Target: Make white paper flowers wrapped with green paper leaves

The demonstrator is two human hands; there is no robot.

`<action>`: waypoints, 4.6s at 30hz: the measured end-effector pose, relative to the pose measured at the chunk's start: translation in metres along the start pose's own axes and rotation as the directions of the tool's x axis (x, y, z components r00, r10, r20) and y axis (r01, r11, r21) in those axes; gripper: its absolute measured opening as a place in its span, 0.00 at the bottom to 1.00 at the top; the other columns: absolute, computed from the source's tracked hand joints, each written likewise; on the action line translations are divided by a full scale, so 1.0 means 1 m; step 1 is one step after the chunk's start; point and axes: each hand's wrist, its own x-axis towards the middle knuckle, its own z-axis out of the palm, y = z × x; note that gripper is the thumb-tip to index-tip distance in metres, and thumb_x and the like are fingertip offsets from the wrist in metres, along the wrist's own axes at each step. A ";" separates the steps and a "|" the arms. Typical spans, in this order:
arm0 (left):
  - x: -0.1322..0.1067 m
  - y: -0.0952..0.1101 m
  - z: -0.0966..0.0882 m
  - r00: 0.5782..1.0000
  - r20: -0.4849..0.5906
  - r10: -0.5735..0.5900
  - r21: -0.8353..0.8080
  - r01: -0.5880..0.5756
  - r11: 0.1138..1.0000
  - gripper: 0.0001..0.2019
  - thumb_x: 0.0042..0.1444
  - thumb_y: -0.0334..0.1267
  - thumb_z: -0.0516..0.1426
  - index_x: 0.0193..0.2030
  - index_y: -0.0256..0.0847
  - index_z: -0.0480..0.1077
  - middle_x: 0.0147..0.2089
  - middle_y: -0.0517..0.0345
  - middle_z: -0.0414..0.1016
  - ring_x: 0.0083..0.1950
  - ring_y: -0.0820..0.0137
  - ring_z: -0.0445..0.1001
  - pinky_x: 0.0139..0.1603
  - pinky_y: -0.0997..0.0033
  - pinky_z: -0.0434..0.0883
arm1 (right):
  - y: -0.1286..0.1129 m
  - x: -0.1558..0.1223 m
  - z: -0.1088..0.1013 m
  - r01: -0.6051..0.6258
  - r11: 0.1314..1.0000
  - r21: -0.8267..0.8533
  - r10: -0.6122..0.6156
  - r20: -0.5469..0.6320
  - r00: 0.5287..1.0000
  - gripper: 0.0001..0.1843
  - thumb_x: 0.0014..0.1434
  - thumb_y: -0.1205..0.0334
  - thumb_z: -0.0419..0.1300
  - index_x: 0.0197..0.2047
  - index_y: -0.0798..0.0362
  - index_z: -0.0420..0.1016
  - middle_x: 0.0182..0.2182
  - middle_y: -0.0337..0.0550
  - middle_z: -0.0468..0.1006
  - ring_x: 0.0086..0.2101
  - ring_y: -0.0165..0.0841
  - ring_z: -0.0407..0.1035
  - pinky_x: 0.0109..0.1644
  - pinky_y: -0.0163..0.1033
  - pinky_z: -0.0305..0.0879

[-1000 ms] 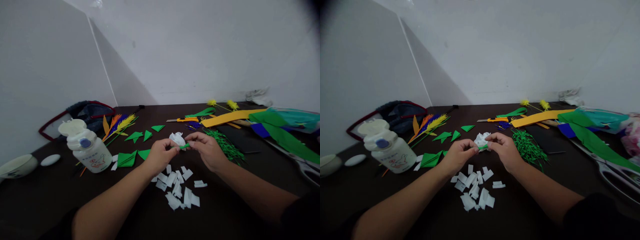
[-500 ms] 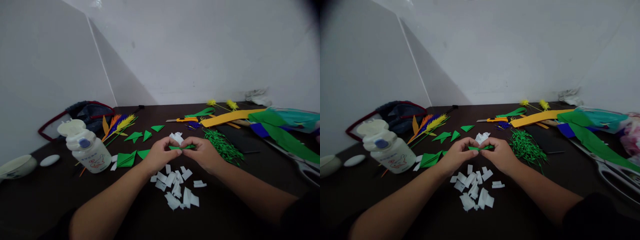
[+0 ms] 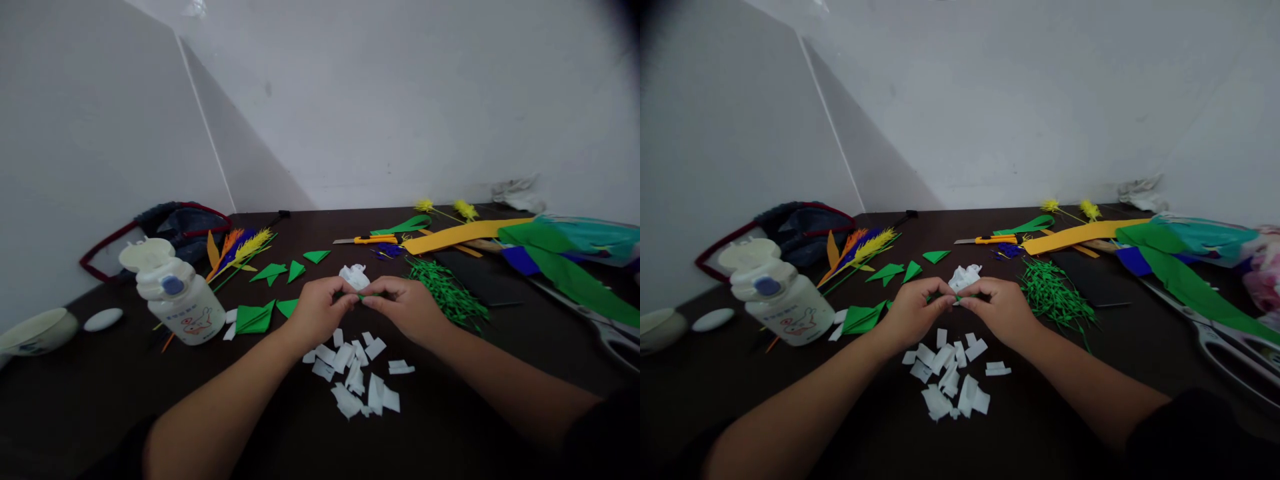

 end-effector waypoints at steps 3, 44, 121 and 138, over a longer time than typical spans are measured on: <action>-0.001 0.000 -0.001 0.992 -0.047 0.115 0.143 -0.108 0.984 0.05 0.50 0.36 0.55 0.28 0.39 0.69 0.29 0.58 0.72 0.33 0.71 0.67 0.37 0.70 0.62 | 0.000 0.001 -0.001 -0.070 0.997 -0.016 0.070 0.015 0.997 0.04 0.48 0.64 0.60 0.30 0.49 0.76 0.28 0.39 0.78 0.31 0.33 0.70 0.36 0.39 0.65; -0.001 -0.009 -0.002 0.975 0.106 0.193 0.327 -0.218 0.920 0.07 0.50 0.34 0.54 0.36 0.46 0.71 0.38 0.58 0.73 0.47 0.64 0.65 0.58 0.48 0.35 | 0.008 0.000 0.005 -0.134 0.991 0.024 0.133 0.032 0.991 0.05 0.47 0.62 0.60 0.29 0.52 0.75 0.25 0.40 0.77 0.28 0.33 0.70 0.33 0.38 0.64; 0.000 -0.013 0.013 0.997 -0.028 0.066 0.326 -0.053 0.944 0.06 0.43 0.38 0.61 0.25 0.43 0.67 0.35 0.63 0.71 0.48 0.64 0.63 0.56 0.47 0.39 | 0.004 -0.001 0.010 -0.227 0.950 0.215 0.209 0.100 0.973 0.02 0.48 0.65 0.57 0.28 0.54 0.70 0.25 0.39 0.74 0.28 0.30 0.67 0.34 0.36 0.62; -0.002 -0.011 0.015 0.996 -0.041 0.077 0.274 -0.063 0.960 0.05 0.45 0.36 0.60 0.25 0.42 0.66 0.36 0.64 0.71 0.46 0.67 0.65 0.55 0.49 0.41 | -0.001 0.000 0.009 -0.195 0.980 0.038 0.194 0.022 0.981 0.06 0.48 0.63 0.57 0.23 0.54 0.72 0.21 0.39 0.74 0.25 0.29 0.65 0.30 0.35 0.59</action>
